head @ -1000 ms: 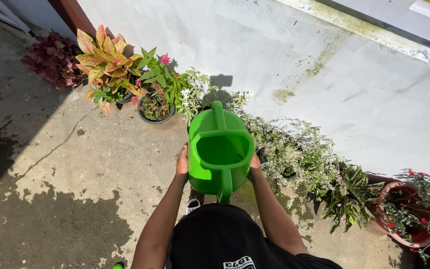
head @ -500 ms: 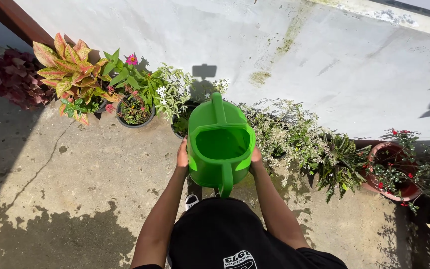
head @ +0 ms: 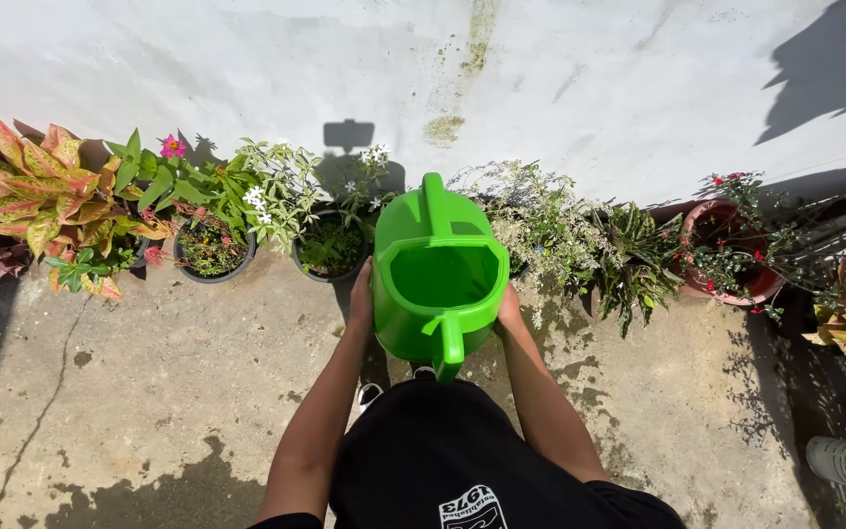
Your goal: Watering several potted plants located in an outdoor garden or patio area using a green watering can.
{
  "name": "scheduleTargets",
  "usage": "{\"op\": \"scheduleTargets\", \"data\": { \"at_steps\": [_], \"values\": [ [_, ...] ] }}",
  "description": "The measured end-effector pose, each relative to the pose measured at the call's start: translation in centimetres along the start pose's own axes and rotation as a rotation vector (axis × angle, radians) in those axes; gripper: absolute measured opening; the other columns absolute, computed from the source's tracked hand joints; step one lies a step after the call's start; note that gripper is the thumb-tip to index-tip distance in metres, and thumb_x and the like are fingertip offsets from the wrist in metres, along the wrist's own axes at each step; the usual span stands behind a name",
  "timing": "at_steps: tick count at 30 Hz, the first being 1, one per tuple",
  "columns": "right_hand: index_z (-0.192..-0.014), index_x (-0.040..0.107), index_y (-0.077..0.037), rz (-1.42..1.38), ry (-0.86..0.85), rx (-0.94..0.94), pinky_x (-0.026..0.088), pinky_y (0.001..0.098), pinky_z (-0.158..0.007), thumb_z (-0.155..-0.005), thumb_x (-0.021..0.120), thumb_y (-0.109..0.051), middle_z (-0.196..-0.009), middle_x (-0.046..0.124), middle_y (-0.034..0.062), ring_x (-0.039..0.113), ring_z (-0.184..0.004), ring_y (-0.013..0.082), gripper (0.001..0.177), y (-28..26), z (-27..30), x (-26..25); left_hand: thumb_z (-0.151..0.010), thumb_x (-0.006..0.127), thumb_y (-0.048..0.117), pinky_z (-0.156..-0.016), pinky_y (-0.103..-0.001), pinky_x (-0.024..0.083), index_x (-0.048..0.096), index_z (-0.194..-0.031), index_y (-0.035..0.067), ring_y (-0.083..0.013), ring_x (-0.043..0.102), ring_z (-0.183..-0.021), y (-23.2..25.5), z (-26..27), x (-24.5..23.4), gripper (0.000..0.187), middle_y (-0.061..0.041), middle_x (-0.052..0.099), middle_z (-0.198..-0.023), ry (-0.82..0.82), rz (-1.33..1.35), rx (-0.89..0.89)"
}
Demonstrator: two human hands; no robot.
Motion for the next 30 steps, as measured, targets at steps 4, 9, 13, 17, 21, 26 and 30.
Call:
{"op": "scheduleTargets", "data": {
  "at_steps": [4, 9, 13, 17, 21, 26, 30],
  "values": [
    [-0.13, 0.063, 0.0, 0.022, 0.098, 0.047, 0.06, 0.0327, -0.081, -0.101, 0.056, -0.035, -0.112, 0.073, 0.0134, 0.072, -0.092, 0.0199, 0.046, -0.2, 0.5, -1.5, -0.105, 0.048, 0.043, -0.11, -0.032, 0.043, 0.046, -0.153, 0.006, -0.0199, 0.054, -0.134, -1.6, -0.4, 0.8, 0.062, -0.009, 0.054, -0.151, -0.004, -0.008, -0.053],
    [-0.129, 0.063, 0.004, 0.066, 0.14, 0.07, 0.062, 0.0354, -0.083, -0.099, 0.058, -0.033, -0.113, 0.073, 0.0175, 0.073, -0.093, 0.0227, 0.048, 0.2, -0.4, -3.4, -0.107, 0.049, 0.04, -0.113, -0.031, 0.04, 0.049, -0.152, 0.0, -0.02, 0.052, -0.136, -2.8, -2.3, 1.0, 0.06, -0.011, 0.055, -0.151, -0.04, -0.04, 0.043],
    [-0.129, 0.062, 0.002, -0.011, 0.107, 0.049, 0.062, 0.0357, -0.083, -0.098, 0.057, -0.035, -0.112, 0.073, 0.0164, 0.074, -0.093, 0.0222, 0.049, -0.3, -0.6, -2.8, -0.107, 0.048, 0.041, -0.113, -0.031, 0.041, 0.047, -0.152, 0.002, -0.0194, 0.053, -0.136, -2.3, -2.2, 1.6, 0.059, -0.009, 0.055, -0.15, -0.053, -0.033, 0.033],
    [-0.129, 0.064, 0.002, 0.05, 0.098, 0.05, 0.061, 0.0335, -0.082, -0.099, 0.059, -0.034, -0.111, 0.073, 0.0152, 0.072, -0.092, 0.0209, 0.047, 0.2, -0.9, -2.7, -0.105, 0.047, 0.041, -0.111, -0.032, 0.043, 0.047, -0.153, 0.002, -0.0202, 0.054, -0.133, -2.2, -1.7, 1.2, 0.062, -0.01, 0.056, -0.149, -0.02, -0.018, 0.01],
    [-0.124, 0.065, 0.001, -0.044, 0.055, 0.061, 0.062, 0.0336, -0.079, -0.099, 0.056, -0.038, -0.108, 0.073, 0.0138, 0.073, -0.089, 0.0204, 0.047, -0.1, -1.6, -1.8, -0.106, 0.048, 0.042, -0.11, -0.031, 0.043, 0.046, -0.154, 0.002, -0.02, 0.055, -0.133, -1.0, -1.6, 1.3, 0.062, -0.011, 0.056, -0.15, 0.01, -0.009, 0.006],
    [-0.123, 0.066, 0.001, 0.085, 0.084, 0.046, 0.059, 0.0334, -0.076, -0.101, 0.057, -0.033, -0.106, 0.072, 0.0129, 0.07, -0.086, 0.0196, 0.041, -0.7, -2.5, -1.4, -0.107, 0.044, 0.043, -0.11, -0.032, 0.043, 0.043, -0.156, 0.004, -0.021, 0.054, -0.134, -0.1, -0.7, 1.2, 0.063, -0.011, 0.053, -0.152, 0.03, -0.015, 0.017],
    [-0.122, 0.067, -0.001, 0.073, 0.149, 0.128, 0.059, 0.0331, -0.074, -0.101, 0.058, -0.031, -0.103, 0.072, 0.0126, 0.07, -0.083, 0.0202, 0.037, 1.4, -3.2, -2.5, -0.105, 0.042, 0.043, -0.111, -0.033, 0.043, 0.042, -0.156, 0.004, -0.0229, 0.053, -0.135, -1.2, 0.2, 0.2, 0.064, -0.012, 0.052, -0.153, 0.072, -0.024, 0.018]
  ]
}}
Point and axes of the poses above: each hand's wrist, its own z-axis away from the middle knuckle, its own x-axis out of the palm, y = z × x, the point moved 5 cm from there along -z, towards the middle knuckle
